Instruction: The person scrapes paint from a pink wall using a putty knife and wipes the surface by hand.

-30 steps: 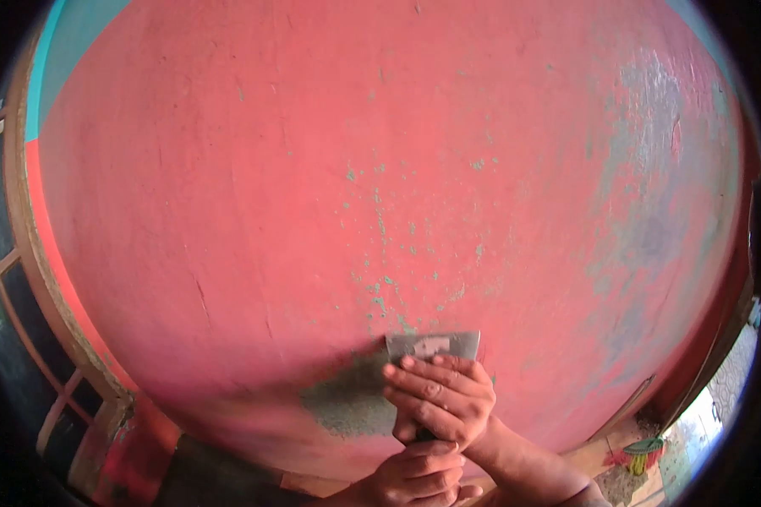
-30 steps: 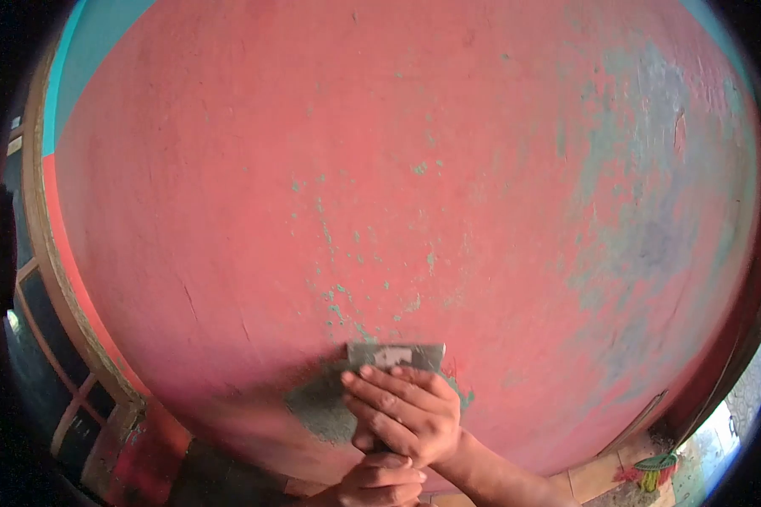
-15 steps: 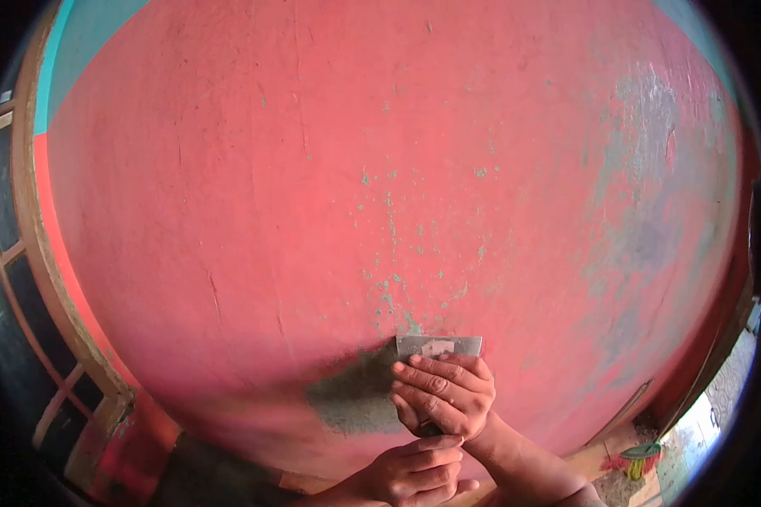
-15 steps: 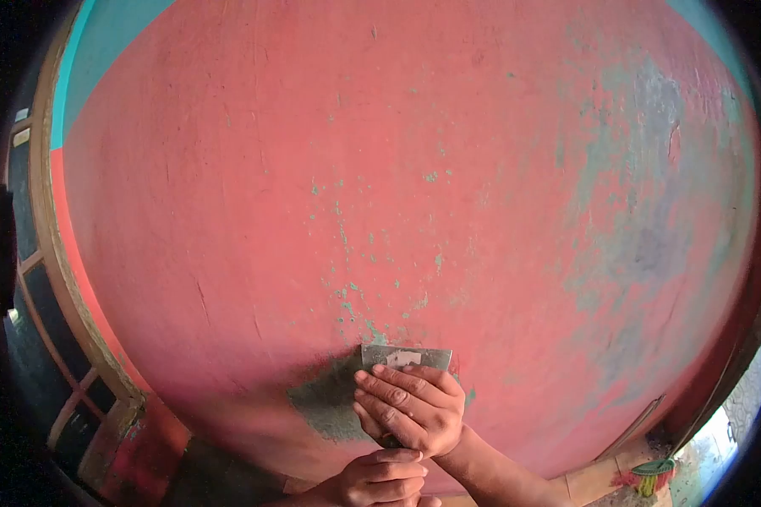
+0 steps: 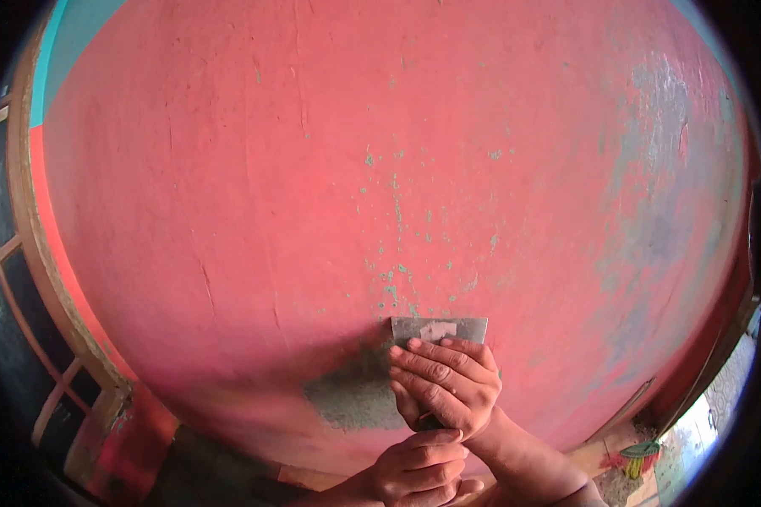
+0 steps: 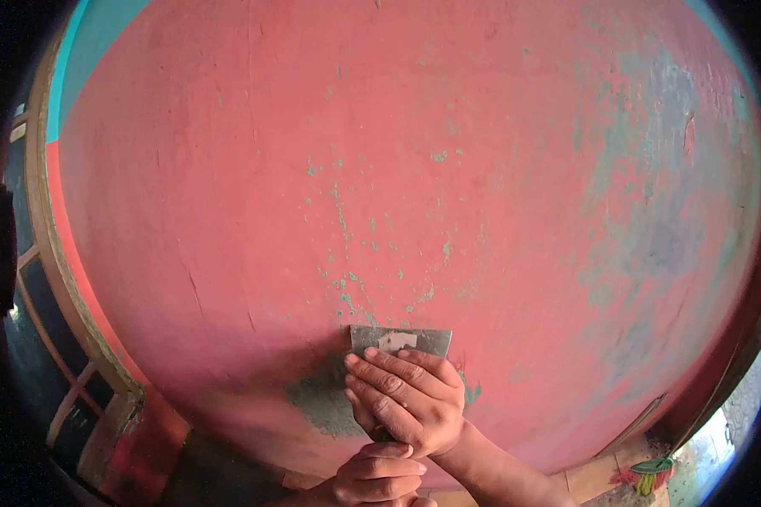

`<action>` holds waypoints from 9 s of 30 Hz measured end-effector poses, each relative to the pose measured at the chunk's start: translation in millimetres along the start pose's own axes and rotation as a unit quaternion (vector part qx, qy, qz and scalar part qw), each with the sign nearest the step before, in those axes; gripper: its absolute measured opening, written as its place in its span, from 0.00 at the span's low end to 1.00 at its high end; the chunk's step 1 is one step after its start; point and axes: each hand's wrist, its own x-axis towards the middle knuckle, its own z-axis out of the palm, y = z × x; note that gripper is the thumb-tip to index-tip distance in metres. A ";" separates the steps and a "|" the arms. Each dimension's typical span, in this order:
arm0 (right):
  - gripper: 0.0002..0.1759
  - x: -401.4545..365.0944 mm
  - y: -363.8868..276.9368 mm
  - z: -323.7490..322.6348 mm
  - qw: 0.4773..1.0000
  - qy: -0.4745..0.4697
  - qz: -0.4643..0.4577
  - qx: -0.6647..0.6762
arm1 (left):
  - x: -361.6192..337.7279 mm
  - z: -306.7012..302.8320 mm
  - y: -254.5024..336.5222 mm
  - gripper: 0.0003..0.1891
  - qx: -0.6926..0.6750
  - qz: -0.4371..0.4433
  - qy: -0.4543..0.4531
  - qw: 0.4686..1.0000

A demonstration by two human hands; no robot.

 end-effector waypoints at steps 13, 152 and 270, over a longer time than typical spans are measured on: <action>0.05 -13.6 -5.3 -6.3 1.000 -0.019 0.014 -0.003 | 4.4 3.0 9.5 0.13 0.023 0.002 0.020 1.000; 0.10 -34.6 -10.2 -3.7 0.997 -0.054 -0.012 -0.052 | -9.6 -6.6 5.2 0.05 0.236 0.135 -0.067 0.960; 0.05 -55.7 12.7 -35.1 0.999 -0.033 -0.007 -0.021 | 1.6 24.6 -0.2 0.14 0.173 0.128 -0.093 0.972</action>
